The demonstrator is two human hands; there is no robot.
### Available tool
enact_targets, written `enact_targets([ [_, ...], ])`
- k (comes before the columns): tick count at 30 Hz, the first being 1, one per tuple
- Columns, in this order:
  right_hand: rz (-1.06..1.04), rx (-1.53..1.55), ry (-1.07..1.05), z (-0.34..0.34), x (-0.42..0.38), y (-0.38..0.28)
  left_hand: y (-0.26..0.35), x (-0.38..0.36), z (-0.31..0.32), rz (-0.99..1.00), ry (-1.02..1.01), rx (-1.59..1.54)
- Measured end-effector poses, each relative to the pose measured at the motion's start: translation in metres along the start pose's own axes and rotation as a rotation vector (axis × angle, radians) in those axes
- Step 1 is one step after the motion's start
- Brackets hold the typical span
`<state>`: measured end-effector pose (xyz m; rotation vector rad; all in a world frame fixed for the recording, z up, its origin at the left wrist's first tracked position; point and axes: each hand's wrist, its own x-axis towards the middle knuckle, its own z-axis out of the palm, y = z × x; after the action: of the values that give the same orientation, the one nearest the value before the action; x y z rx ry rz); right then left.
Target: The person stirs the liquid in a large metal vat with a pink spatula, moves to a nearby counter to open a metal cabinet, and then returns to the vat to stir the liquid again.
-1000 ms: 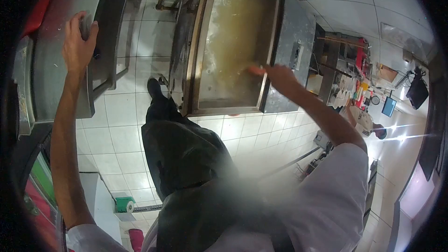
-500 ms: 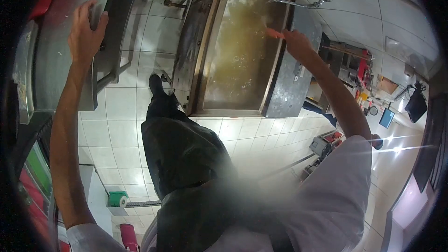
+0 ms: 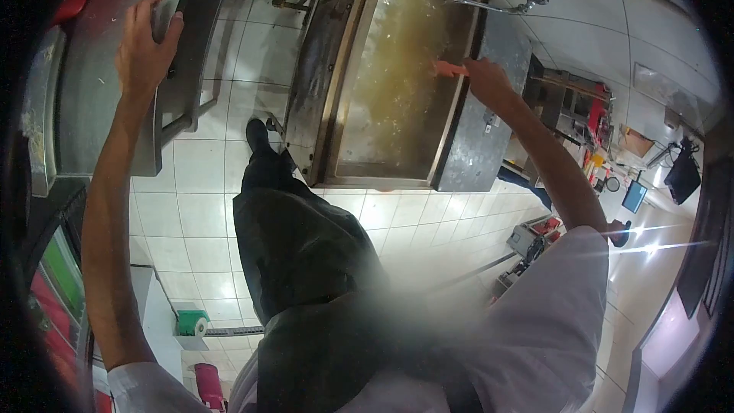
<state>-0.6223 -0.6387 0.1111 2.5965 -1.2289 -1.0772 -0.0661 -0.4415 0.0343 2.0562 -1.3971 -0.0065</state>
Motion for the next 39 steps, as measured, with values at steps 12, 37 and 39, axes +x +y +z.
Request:
enact_targets([
  [12, 0.028, -0.023, -0.054, -0.005, 0.009, 0.000, 0.002, -0.001, -0.003, -0.018, -0.014, 0.013],
  [37, 0.302, 0.625, 0.128, 0.037, -0.163, -0.046, 0.009, 0.005, -0.013, 0.022, -0.035, 0.011],
  [39, 0.450, 0.659, 0.094, 0.049, -0.190, -0.079, 0.011, 0.005, -0.012, 0.021, -0.050, 0.025],
])
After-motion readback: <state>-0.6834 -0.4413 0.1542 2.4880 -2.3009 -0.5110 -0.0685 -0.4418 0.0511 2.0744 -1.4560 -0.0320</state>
